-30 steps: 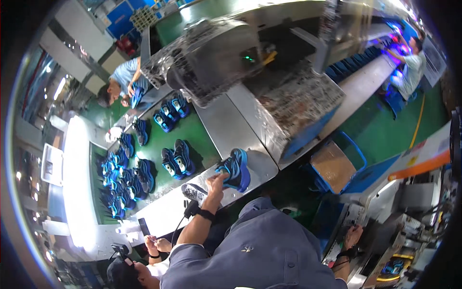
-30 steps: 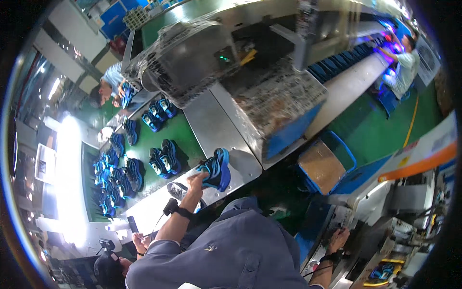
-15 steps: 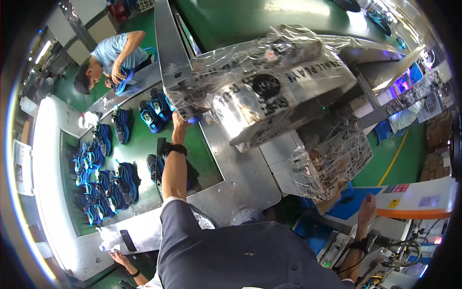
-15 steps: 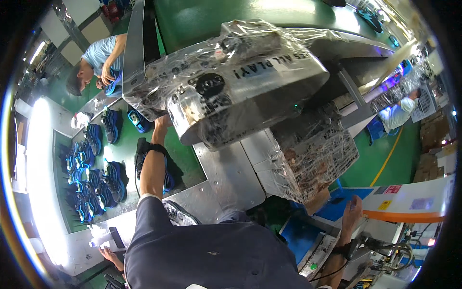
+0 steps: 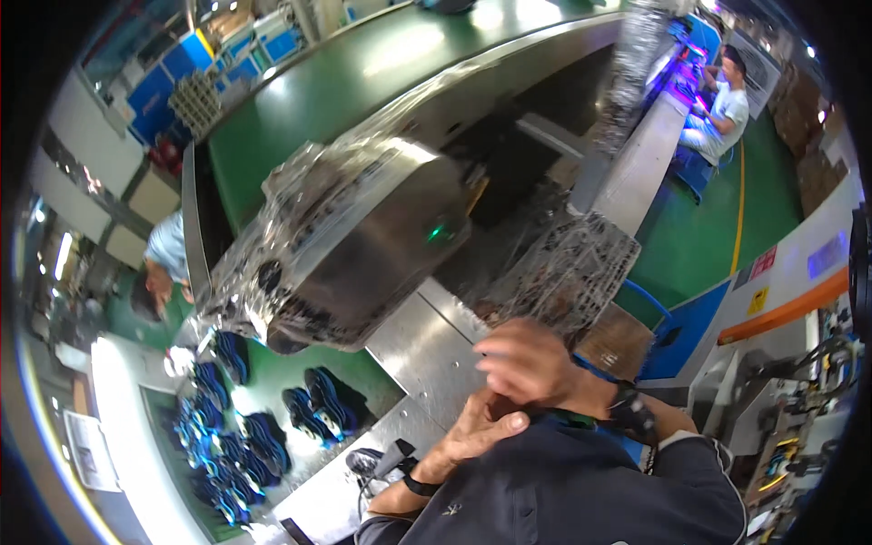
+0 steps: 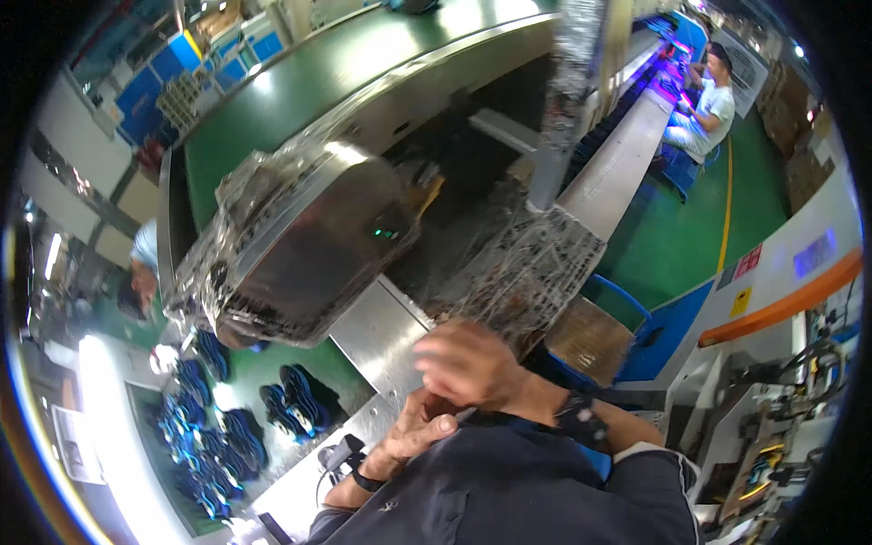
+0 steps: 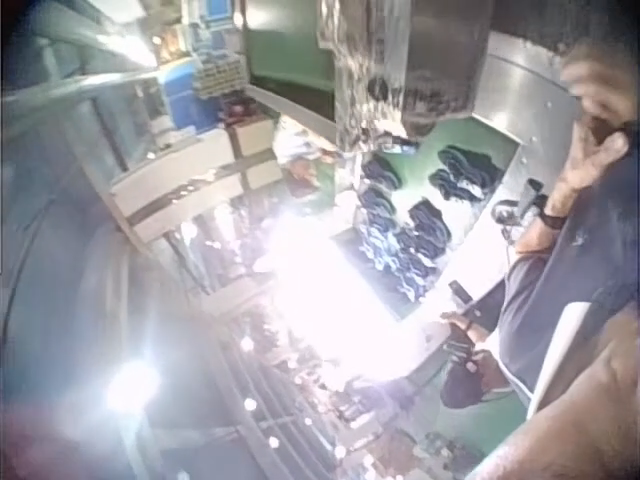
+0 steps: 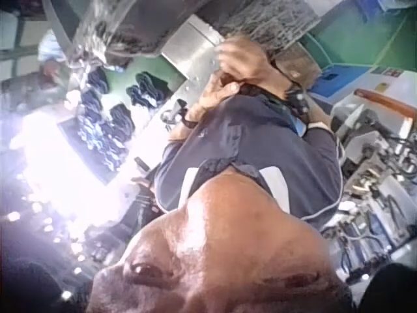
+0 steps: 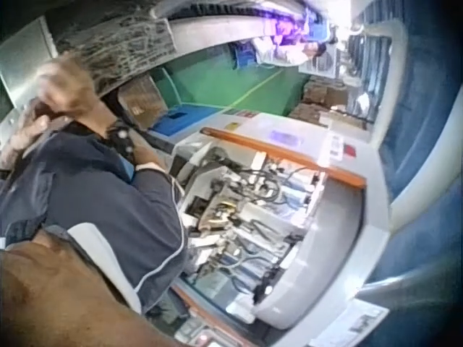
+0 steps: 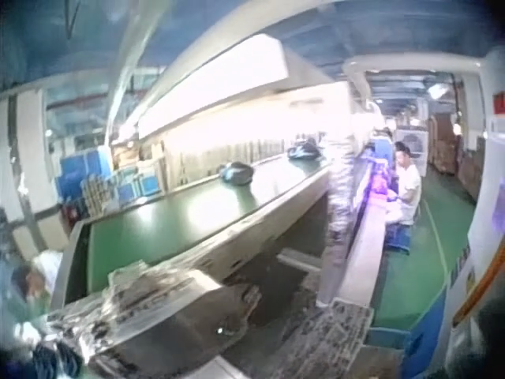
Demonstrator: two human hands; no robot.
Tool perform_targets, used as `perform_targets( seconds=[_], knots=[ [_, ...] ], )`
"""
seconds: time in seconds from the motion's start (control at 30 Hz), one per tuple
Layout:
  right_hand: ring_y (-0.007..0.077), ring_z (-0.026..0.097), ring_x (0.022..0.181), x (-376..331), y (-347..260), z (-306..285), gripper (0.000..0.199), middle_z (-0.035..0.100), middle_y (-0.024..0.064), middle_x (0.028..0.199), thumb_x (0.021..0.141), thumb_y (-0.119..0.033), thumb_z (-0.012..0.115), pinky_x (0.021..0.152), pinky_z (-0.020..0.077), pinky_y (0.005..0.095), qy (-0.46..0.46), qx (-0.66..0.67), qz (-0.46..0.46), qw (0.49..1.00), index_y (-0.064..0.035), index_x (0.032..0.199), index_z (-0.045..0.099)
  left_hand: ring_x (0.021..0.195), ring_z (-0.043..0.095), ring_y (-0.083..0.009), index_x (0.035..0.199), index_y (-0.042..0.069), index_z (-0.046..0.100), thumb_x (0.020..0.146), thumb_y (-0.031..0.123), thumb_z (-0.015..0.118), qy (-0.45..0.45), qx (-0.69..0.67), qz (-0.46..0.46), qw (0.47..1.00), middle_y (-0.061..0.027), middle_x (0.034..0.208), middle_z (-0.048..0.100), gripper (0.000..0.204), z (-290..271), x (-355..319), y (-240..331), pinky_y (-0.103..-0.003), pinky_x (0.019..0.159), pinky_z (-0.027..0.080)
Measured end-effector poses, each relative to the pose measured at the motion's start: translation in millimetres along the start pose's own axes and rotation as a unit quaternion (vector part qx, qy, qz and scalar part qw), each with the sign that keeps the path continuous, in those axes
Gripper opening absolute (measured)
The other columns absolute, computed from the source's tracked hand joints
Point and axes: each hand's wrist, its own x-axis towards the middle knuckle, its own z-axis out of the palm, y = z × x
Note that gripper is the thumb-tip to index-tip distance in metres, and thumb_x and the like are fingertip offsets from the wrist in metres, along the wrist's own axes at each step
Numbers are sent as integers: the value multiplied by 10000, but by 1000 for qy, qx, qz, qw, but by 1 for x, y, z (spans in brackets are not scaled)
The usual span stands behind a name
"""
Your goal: Operate a shoe lasting machine to shape the upper of the shoe over a last.
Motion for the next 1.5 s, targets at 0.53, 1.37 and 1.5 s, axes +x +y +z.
perform_targets(
  seconds=[0.53, 1.37, 1.5],
  knots=[
    [287, 631, 813, -88, 194, -99, 175, 662, 89, 944, 787, -64, 764, 742, 499, 418, 123, -90, 207, 966, -69, 898, 628, 1211, 656, -364, 1371, -32, 582, 915, 310, 770, 152, 812, 168, 538, -245, 1312, 661, 600, 50, 232, 237, -434, 1038, 507],
    [185, 612, 674, -84, 214, -110, 206, 686, 47, 862, 769, -63, 792, 594, 468, 331, 140, 10, 215, 967, -77, 949, 693, 1287, 566, -479, 1497, -51, 436, 786, 375, 769, 397, 830, 133, 367, -370, 1288, 619, 893, -159, 452, 377, -485, 1087, 450],
    [237, 612, 681, -84, 213, -106, 197, 676, 79, 875, 789, -60, 759, 607, 469, 362, 146, 13, 180, 973, -71, 967, 675, 1077, 668, -327, 1377, 13, 602, 811, 272, 803, 358, 797, 164, 458, -227, 1196, 686, 654, -91, 328, 379, -418, 932, 523]
  ],
)
